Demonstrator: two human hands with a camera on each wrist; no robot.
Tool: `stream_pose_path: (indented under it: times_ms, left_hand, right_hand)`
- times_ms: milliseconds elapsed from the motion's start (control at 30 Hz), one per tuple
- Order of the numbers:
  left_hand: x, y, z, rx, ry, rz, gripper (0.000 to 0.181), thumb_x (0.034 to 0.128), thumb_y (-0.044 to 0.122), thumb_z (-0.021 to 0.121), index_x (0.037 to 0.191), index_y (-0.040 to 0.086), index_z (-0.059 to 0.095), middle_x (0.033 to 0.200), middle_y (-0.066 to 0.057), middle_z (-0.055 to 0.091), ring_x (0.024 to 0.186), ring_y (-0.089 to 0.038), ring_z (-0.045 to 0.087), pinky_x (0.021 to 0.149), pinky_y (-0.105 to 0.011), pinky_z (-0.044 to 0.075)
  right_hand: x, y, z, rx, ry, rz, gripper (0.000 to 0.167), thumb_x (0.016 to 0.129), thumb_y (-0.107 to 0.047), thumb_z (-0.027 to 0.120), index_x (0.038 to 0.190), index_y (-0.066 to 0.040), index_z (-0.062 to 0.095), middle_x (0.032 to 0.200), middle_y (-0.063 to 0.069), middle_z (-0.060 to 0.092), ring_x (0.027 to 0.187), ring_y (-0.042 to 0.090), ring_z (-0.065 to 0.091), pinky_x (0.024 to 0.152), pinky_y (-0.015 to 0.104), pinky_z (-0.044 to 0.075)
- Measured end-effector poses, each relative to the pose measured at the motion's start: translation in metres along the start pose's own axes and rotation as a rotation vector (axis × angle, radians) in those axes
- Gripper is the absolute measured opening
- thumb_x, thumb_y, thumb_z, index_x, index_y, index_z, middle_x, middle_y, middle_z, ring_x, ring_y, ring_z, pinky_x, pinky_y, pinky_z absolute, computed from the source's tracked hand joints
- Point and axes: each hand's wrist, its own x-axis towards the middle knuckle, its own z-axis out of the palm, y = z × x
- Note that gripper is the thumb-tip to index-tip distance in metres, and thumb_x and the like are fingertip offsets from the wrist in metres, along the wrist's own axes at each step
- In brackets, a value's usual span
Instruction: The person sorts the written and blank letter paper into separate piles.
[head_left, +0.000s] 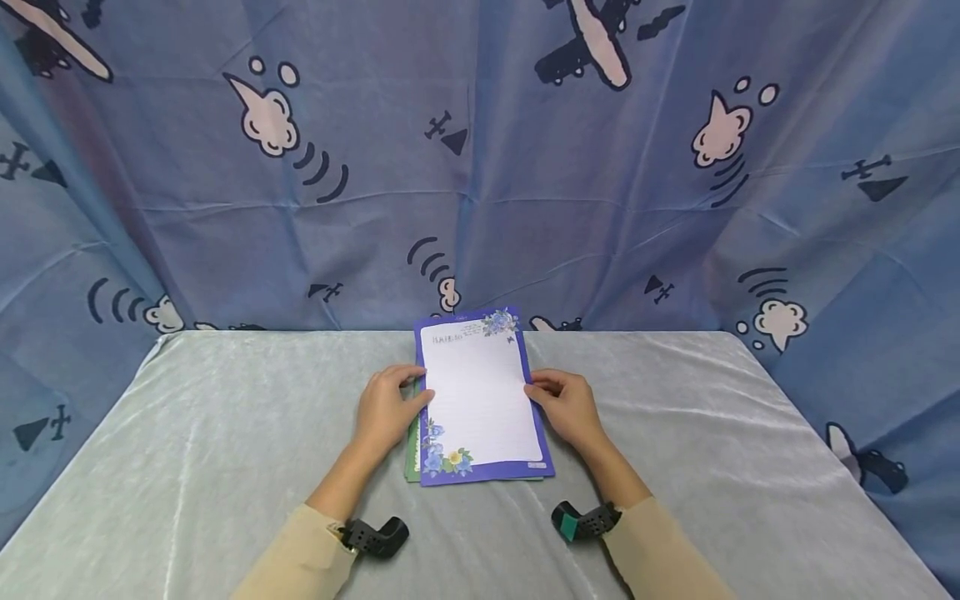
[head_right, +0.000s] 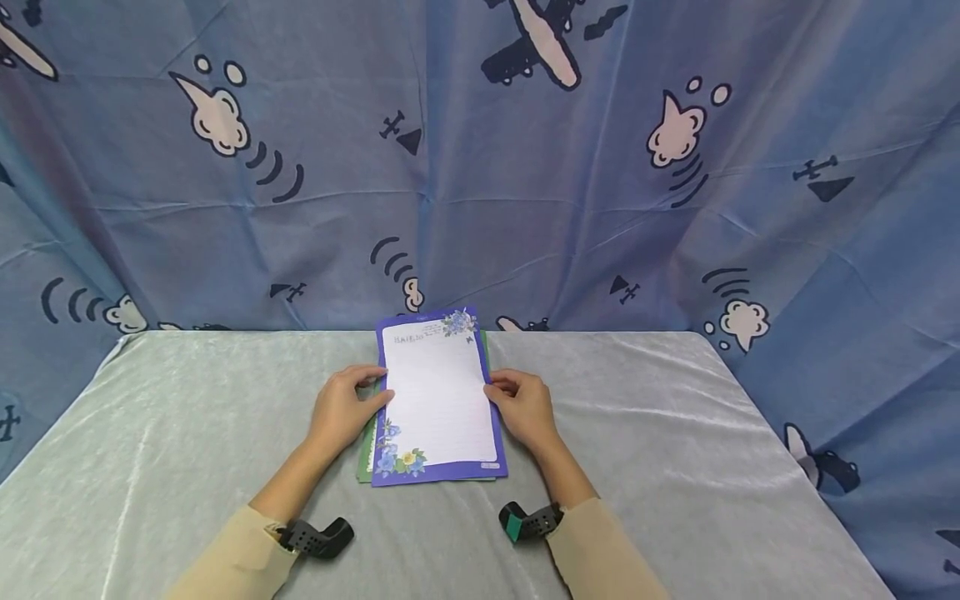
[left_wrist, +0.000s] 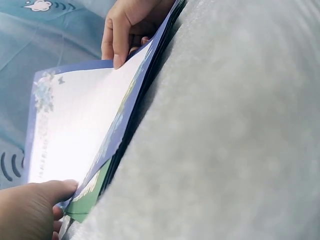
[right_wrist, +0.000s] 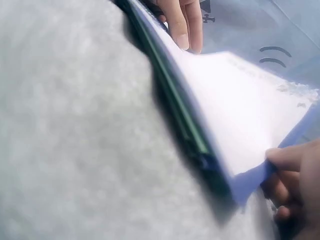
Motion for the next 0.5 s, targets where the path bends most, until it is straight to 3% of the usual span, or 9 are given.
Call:
stream_pose_path:
  times_ms: [200, 500]
  left_hand:
    - [0.0006, -0.0009, -0.0002, -0.056, 0.011, 0.011, 0.034, 0.0842, 0.017, 0.082, 0.117, 0.01, 0.075, 0.114, -0.01, 0.074, 0.1, -0.025, 0.066, 0.091, -0.042, 0.052]
    - [0.0005, -0.002, 0.0012, -0.118, 0.019, 0.034, 0.014, 0.0853, 0.014, 0.081, 0.099, 0.011, 0.081, 0.093, -0.005, 0.076, 0.084, -0.016, 0.065, 0.078, -0.03, 0.051]
  right_hand:
    - [0.0016, 0.001, -0.0021, 0.05, -0.003, 0.017, 0.026, 0.091, -0.009, 0.073, 0.114, 0.004, 0.074, 0.103, 0.02, 0.076, 0.094, 0.025, 0.073, 0.079, 0.018, 0.051]
    - [0.002, 0.0019, -0.0031, 0.073, 0.003, 0.036, 0.026, 0.091, -0.01, 0.073, 0.113, 0.004, 0.074, 0.102, 0.02, 0.076, 0.087, 0.016, 0.071, 0.073, 0.015, 0.049]
